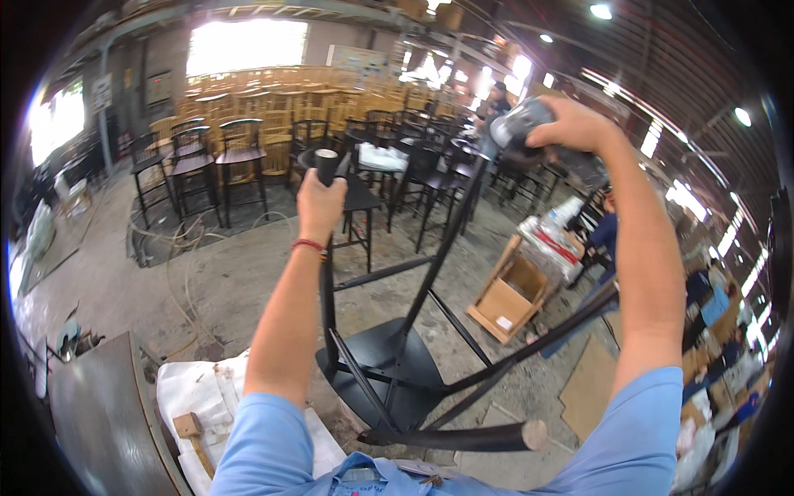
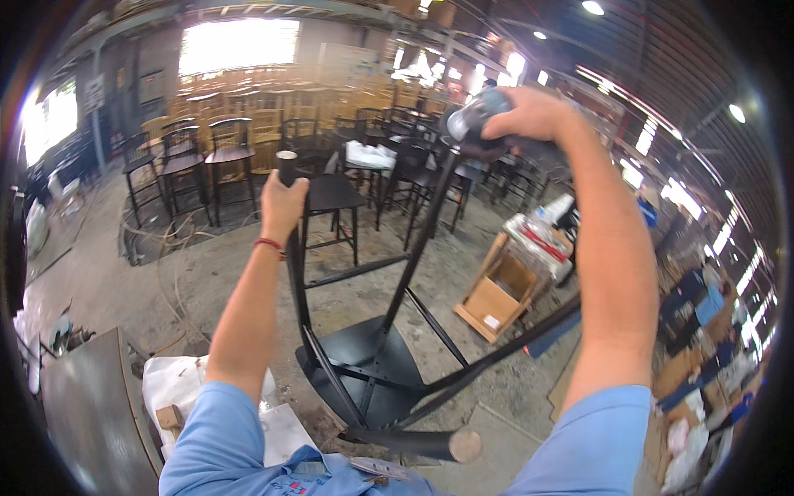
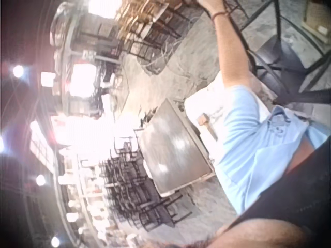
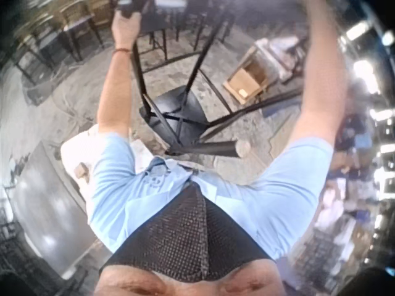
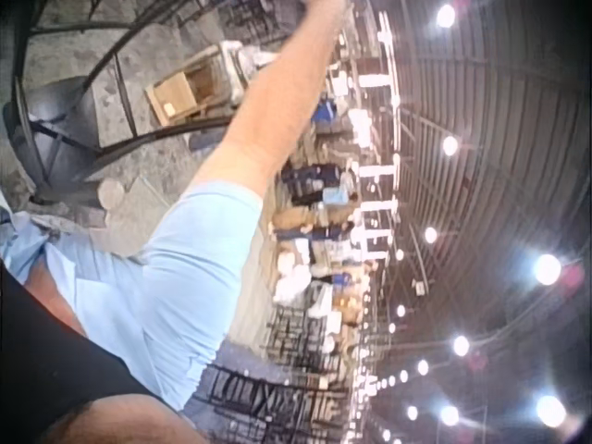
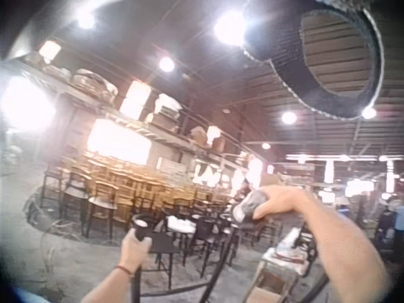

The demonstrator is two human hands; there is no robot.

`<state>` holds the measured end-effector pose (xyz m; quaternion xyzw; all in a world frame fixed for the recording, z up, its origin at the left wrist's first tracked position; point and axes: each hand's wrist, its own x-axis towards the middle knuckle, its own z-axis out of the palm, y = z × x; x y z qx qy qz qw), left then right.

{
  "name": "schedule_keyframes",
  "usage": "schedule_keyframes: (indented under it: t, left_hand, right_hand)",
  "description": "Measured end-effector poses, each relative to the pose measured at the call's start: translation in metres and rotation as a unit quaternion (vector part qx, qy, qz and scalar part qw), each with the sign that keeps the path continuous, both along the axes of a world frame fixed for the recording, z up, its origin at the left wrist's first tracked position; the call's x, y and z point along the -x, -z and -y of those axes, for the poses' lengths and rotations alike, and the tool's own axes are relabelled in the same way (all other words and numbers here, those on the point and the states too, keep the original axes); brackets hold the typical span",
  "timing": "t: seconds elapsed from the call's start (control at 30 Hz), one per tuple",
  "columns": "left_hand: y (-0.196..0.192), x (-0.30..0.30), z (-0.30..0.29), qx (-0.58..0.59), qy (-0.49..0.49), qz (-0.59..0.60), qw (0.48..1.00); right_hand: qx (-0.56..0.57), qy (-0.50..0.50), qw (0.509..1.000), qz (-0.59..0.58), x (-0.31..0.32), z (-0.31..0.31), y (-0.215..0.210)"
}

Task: The person uses a handheld power sander to smooth the legs of black wooden chairs, then wipes the sanded areas with a cloth. The person handles multiple chairs one at a time, flipping them to access different legs.

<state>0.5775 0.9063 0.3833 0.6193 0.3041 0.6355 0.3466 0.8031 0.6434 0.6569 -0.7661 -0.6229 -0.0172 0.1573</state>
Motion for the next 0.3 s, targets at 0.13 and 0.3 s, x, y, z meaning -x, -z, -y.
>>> schedule_keyframes:
  t: [0.13, 0.3]
  left_hand:
    - [-0.003, -0.017, 0.020, 0.002, 0.020, -0.082, 0.996]
    - [-0.009, 0.048, 0.063, -0.122, -0.083, -0.092, 0.985]
  right_hand:
    - [-0.202, 0.104, 0.974, 0.000, -0.050, 0.157, -0.013]
    - [-0.353, 0.154, 0.920, -0.071, -0.082, 0.276, 0.012]
